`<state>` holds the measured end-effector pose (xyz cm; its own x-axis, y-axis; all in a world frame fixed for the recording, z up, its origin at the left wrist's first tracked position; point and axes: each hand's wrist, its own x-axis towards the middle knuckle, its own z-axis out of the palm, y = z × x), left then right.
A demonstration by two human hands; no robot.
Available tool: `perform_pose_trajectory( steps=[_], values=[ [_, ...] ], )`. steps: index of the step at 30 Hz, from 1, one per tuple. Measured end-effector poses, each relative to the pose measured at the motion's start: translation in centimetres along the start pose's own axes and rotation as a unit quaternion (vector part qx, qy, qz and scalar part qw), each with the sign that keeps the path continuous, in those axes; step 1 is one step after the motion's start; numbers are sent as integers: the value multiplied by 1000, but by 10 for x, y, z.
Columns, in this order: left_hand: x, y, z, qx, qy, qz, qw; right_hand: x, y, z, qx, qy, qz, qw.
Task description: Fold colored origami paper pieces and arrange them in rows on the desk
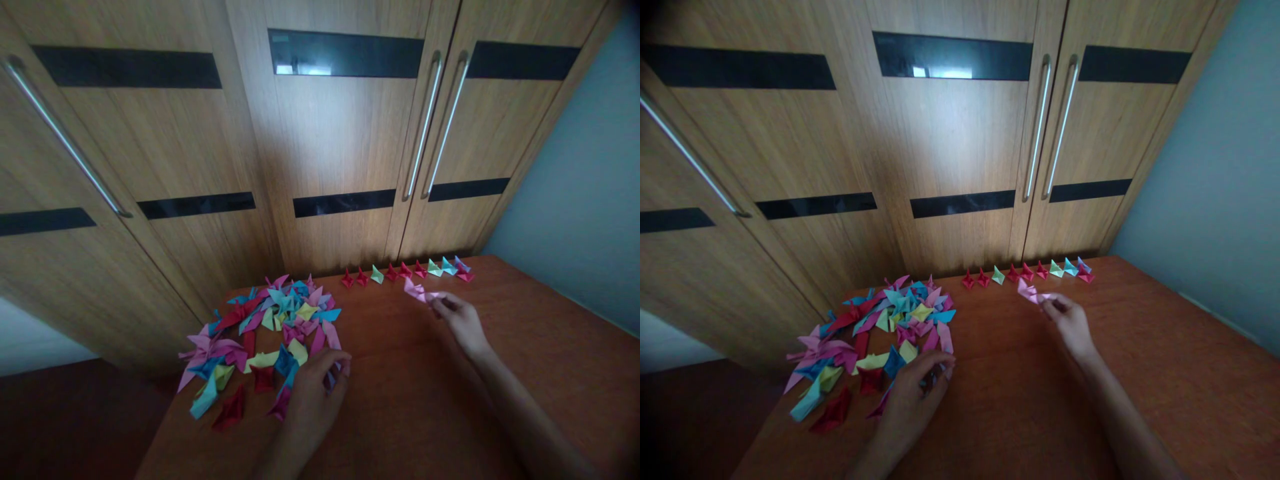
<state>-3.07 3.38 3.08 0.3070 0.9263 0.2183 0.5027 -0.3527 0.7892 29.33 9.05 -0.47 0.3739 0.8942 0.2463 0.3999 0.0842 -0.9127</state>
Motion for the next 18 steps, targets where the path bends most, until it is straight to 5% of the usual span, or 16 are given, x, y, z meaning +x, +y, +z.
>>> perform_pose_trajectory(
  steps=[3,7,12,18],
  values=[
    [-2,1,3,2,-8,10,1000,34,36,-43,-138,91,32,986],
    [-3,1,5,8,-17,17,1000,63,69,-78,-350,129,87,924],
    [-5,0,6,11,-19,16,1000,81,88,-79,-441,82,174,876],
    [-5,-2,8,8,-28,10,1000,98,102,-71,-443,89,162,877]
  ],
)
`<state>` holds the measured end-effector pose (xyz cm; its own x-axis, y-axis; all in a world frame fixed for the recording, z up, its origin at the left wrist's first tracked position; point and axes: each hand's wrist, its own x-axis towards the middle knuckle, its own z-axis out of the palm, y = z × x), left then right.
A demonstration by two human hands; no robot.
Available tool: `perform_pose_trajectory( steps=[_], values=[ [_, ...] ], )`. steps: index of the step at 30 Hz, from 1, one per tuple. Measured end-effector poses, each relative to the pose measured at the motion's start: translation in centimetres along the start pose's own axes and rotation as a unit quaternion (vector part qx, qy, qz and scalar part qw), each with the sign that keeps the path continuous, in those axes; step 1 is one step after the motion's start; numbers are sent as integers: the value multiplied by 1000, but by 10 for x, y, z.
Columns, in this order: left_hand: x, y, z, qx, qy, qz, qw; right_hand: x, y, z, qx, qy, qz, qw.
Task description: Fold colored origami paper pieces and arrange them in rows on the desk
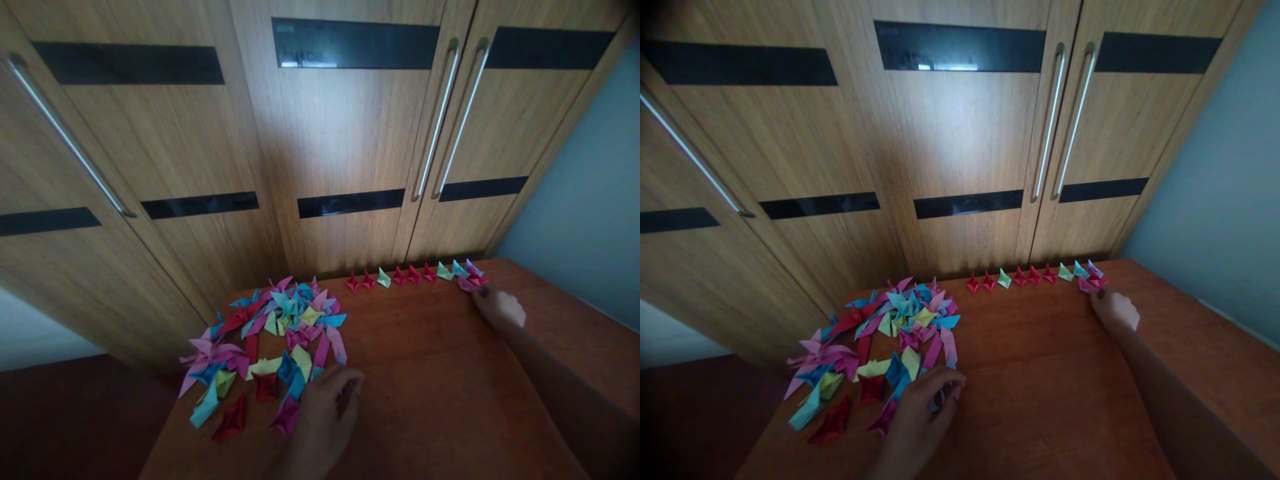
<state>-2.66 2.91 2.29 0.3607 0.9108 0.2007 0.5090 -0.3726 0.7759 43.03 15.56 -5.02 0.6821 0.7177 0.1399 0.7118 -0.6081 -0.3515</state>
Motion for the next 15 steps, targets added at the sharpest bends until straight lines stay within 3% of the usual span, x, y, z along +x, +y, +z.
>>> perform_pose_trajectory(
  steps=[15],
  values=[
    [-1,4,-1,-3,-11,11,1000,5,-16,1,-16,-19,18,1000]
  ],
)
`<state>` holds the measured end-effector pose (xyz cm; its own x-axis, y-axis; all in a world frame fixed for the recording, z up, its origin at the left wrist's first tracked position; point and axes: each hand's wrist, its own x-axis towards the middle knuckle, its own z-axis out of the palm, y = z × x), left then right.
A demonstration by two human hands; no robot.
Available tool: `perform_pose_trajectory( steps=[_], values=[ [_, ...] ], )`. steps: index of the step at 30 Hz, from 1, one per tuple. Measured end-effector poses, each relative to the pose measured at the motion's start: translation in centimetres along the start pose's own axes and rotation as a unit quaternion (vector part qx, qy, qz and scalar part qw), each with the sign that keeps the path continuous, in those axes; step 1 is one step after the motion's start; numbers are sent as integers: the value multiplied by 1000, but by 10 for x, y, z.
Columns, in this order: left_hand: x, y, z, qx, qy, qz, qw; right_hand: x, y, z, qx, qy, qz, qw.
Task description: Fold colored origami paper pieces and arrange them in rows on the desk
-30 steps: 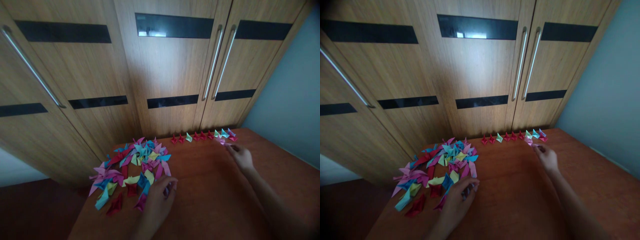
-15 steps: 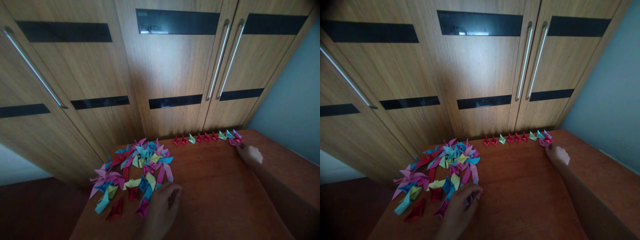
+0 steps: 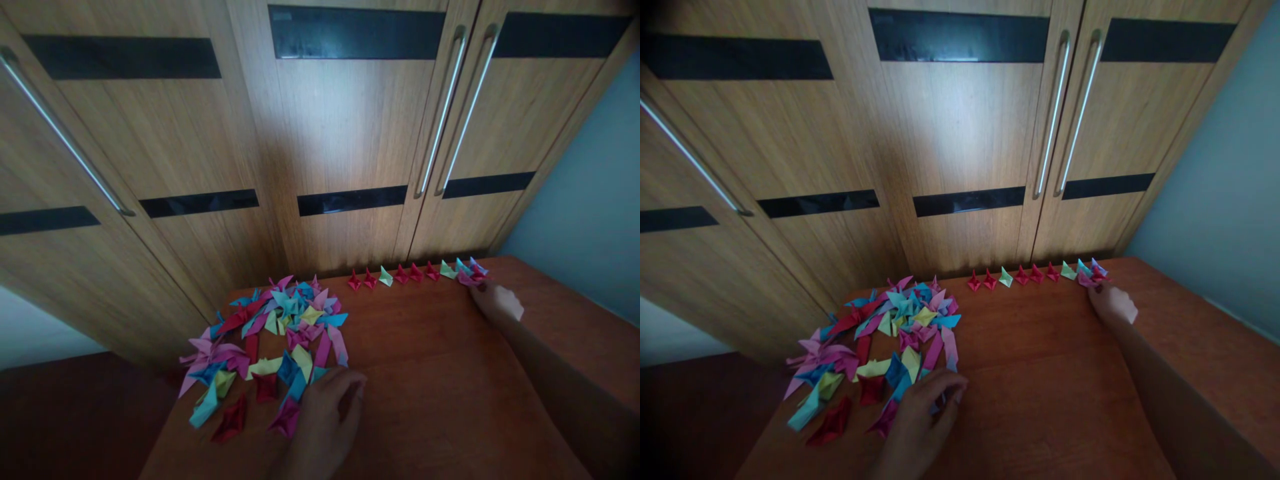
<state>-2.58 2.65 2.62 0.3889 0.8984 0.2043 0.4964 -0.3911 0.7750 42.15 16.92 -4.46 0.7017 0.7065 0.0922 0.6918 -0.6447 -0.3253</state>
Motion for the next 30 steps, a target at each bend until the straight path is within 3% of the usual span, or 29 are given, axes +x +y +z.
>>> perform_pose_trajectory(
  steps=[3,6,9,11,16,21,25,30],
  values=[
    [0,-1,1,8,5,-1,1000,-3,0,-2,11,-1,-1,1000],
    [1,-1,0,19,7,2,1000,-14,0,-2,65,48,26,996],
    [4,-1,-8,38,21,5,999,-38,-5,-2,118,117,51,985],
    [7,-5,-19,69,44,11,997,-60,-15,0,149,130,29,980],
    [20,-34,-64,186,102,13,977,-118,-57,9,263,60,-132,954],
    [39,-65,-102,310,79,-58,946,-150,-87,19,262,-13,-229,937],
    [51,-72,-110,391,54,-104,913,-153,-88,21,255,-13,-231,939],
    [62,-74,-106,449,69,-138,880,-150,-86,22,253,-10,-248,935]
  ],
)
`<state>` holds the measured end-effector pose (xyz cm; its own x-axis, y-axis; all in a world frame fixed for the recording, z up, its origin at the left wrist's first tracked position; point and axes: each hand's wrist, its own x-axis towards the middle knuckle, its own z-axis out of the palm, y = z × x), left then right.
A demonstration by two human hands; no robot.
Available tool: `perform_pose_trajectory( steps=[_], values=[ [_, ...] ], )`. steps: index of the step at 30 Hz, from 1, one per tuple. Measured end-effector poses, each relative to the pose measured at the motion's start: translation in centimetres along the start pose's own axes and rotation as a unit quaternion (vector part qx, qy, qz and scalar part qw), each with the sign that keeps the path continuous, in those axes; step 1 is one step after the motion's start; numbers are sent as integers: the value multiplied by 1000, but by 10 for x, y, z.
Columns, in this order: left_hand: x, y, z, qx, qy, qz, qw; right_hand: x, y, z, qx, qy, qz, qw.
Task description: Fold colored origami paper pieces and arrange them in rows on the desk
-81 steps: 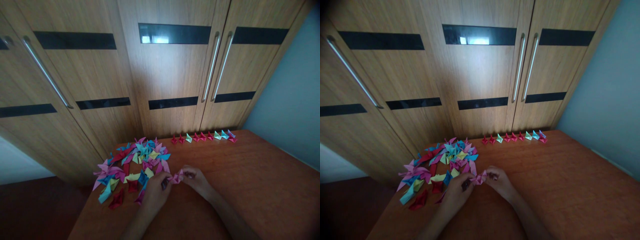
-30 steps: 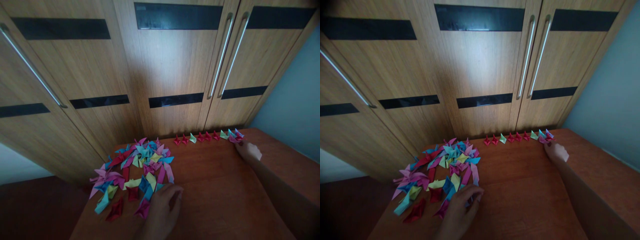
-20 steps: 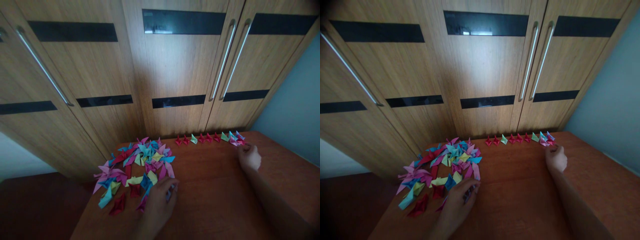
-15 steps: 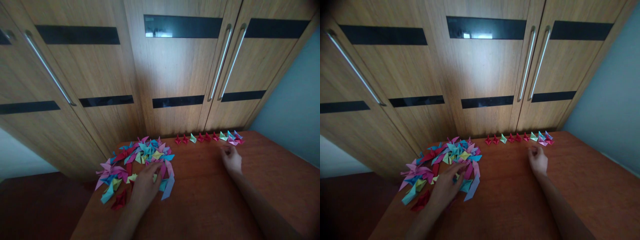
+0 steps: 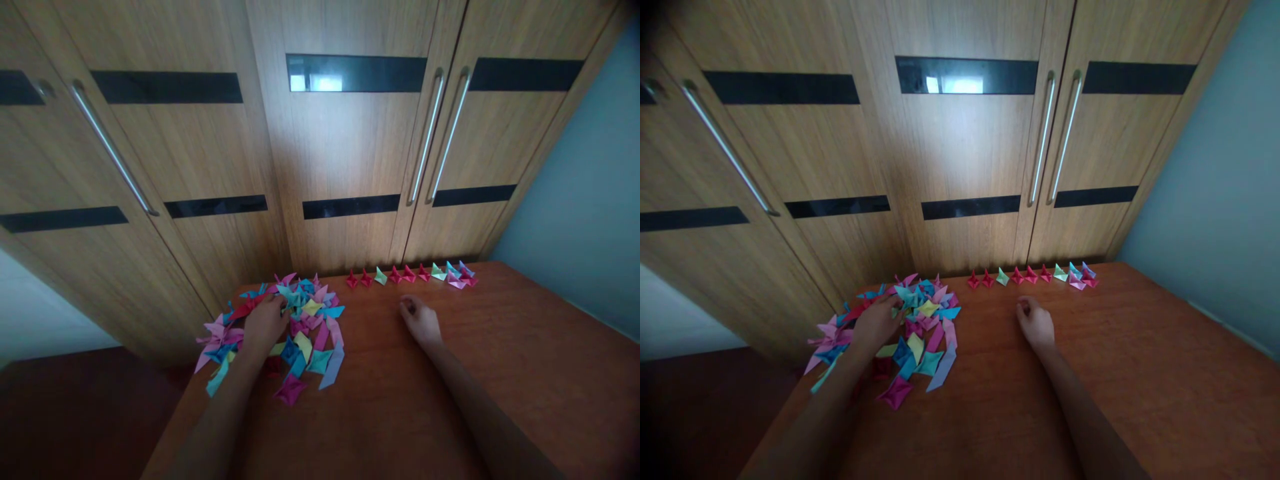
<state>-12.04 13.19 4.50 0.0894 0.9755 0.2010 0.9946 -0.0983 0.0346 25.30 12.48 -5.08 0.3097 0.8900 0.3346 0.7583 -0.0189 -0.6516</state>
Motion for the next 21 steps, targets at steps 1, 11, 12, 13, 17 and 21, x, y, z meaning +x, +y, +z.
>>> perform_pose_trajectory(
  steps=[1,11,12,13,17,21],
  values=[
    [1,1,1,8,4,-3,1000,0,0,0,-4,-3,-3,1000],
    [3,2,3,1,53,-39,998,0,-1,0,13,-10,7,1000],
    [3,-1,-1,-14,69,-47,996,0,-2,-1,17,-9,8,1000],
    [2,-3,-6,-40,88,-53,994,-1,-2,-1,22,-10,8,1000],
    [-9,0,-32,-220,149,-41,963,-2,-3,-4,59,-11,9,998],
    [-33,33,-47,-363,129,22,922,-8,-7,-9,139,-13,6,990]
  ],
)
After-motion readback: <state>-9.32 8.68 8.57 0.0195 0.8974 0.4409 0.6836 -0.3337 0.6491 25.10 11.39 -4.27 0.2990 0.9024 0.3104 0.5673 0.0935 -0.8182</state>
